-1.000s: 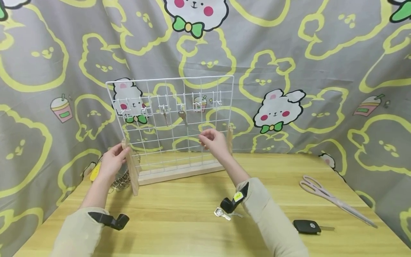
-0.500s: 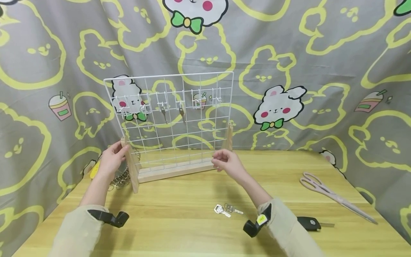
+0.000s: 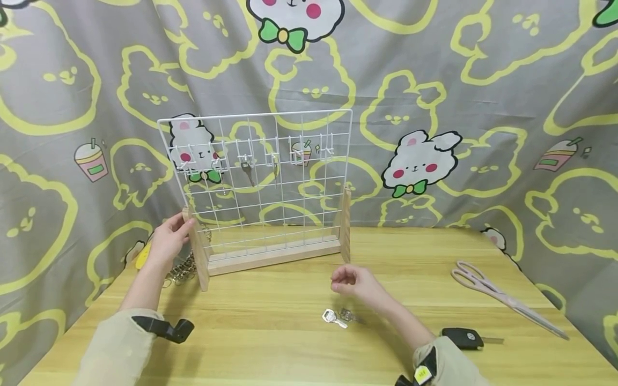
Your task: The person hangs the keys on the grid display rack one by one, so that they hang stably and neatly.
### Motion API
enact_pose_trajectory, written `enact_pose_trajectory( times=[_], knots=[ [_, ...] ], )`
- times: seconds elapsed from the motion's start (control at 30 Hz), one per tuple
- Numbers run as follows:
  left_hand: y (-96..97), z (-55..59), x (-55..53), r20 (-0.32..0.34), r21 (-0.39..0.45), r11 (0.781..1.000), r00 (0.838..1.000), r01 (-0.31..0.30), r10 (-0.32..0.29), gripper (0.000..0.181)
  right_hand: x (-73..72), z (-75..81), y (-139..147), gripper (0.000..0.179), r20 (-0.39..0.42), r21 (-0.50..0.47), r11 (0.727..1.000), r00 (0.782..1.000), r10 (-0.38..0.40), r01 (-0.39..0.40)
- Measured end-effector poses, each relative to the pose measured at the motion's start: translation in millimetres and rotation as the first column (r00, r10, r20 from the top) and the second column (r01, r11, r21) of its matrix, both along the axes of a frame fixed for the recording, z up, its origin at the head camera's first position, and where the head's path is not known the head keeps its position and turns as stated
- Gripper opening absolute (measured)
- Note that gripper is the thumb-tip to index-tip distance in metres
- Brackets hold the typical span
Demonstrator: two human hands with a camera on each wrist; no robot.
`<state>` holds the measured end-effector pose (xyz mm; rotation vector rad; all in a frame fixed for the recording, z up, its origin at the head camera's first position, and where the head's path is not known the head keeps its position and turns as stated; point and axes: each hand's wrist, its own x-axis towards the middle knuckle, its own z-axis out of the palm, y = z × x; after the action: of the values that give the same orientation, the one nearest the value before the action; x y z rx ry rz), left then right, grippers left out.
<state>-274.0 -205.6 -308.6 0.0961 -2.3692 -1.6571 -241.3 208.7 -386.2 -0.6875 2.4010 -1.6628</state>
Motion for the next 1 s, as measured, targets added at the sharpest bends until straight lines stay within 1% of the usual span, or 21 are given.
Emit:
enact_pose_trajectory(
  times=[0.07,0.13,0.3,0.37,0.47,0.57,0.67,0.7,0.8,0.87,0.9,0.93,1.0],
  knots=[
    [0.1,0.0,0.0,0.0,0.0,1.0,1.0,0.002,-0.002,0.064,2.3,-6.3,1.9,0.026,-0.02,0.021,1.0,1.0,0.007,-0.006],
    [0.0,-0.3,0.0,0.0,-0.002,1.0,1.0,0.001,-0.001,0.064,4.0,-11.8,2.8,0.025,-0.023,0.039,0.999,1.0,0.02,-0.019],
    [-0.3,-0.4,-0.1,-0.002,-0.002,1.0,1.0,0.0,0.0,0.062,8.7,-20.2,2.6,0.024,-0.004,0.061,0.994,0.995,0.095,-0.095],
    [-0.4,-0.1,-0.1,-0.002,-0.002,1.0,1.0,-0.001,0.001,0.062,10.1,-23.5,2.8,0.023,-0.008,0.076,0.99,0.992,0.123,-0.122],
    [-0.7,-0.4,-0.4,-0.004,-0.002,1.0,1.0,0.001,-0.001,0.062,11.6,-29.2,3.0,0.021,-0.025,0.094,0.984,0.988,0.151,-0.148],
    [-1.5,-1.7,-0.9,-0.004,-0.004,1.0,1.0,0.006,-0.006,0.063,11.1,-35.2,3.7,0.02,-0.04,0.088,0.982,0.984,0.172,-0.168],
    [-1.9,-2.0,-1.0,-0.002,-0.006,1.0,1.0,0.011,-0.011,0.064,10.3,-39.1,4.8,0.018,-0.068,0.084,0.978,0.979,0.195,-0.189],
    [-1.9,-1.8,-0.9,-0.001,-0.005,1.0,1.0,0.011,-0.011,0.064,9.7,-40.3,5.2,0.018,-0.095,0.088,0.975,0.972,0.214,-0.205],
    [-1.7,-0.6,-0.2,0.001,-0.005,1.0,1.0,0.011,-0.011,0.062,9.5,-41.9,6.1,0.015,-0.122,0.105,0.969,0.965,0.234,-0.222],
    [-1.6,0.1,-0.1,0.003,-0.003,1.0,1.0,0.01,-0.01,0.062,9.7,-42.2,6.2,0.015,-0.122,0.12,0.968,0.964,0.237,-0.222],
    [-1.5,0.4,0.0,0.004,-0.003,1.0,1.0,0.01,-0.01,0.062,10.0,-42.1,5.9,0.014,-0.122,0.129,0.967,0.964,0.234,-0.219],
    [-1.4,0.4,0.0,0.006,-0.004,1.0,1.0,0.01,-0.01,0.062,10.8,-41.7,5.5,0.014,-0.106,0.136,0.969,0.97,0.22,-0.205],
    [-1.3,0.4,0.0,0.009,-0.005,1.0,1.0,0.008,-0.008,0.063,11.4,-41.9,4.6,0.013,-0.113,0.158,0.969,0.972,0.207,-0.188]
  ],
)
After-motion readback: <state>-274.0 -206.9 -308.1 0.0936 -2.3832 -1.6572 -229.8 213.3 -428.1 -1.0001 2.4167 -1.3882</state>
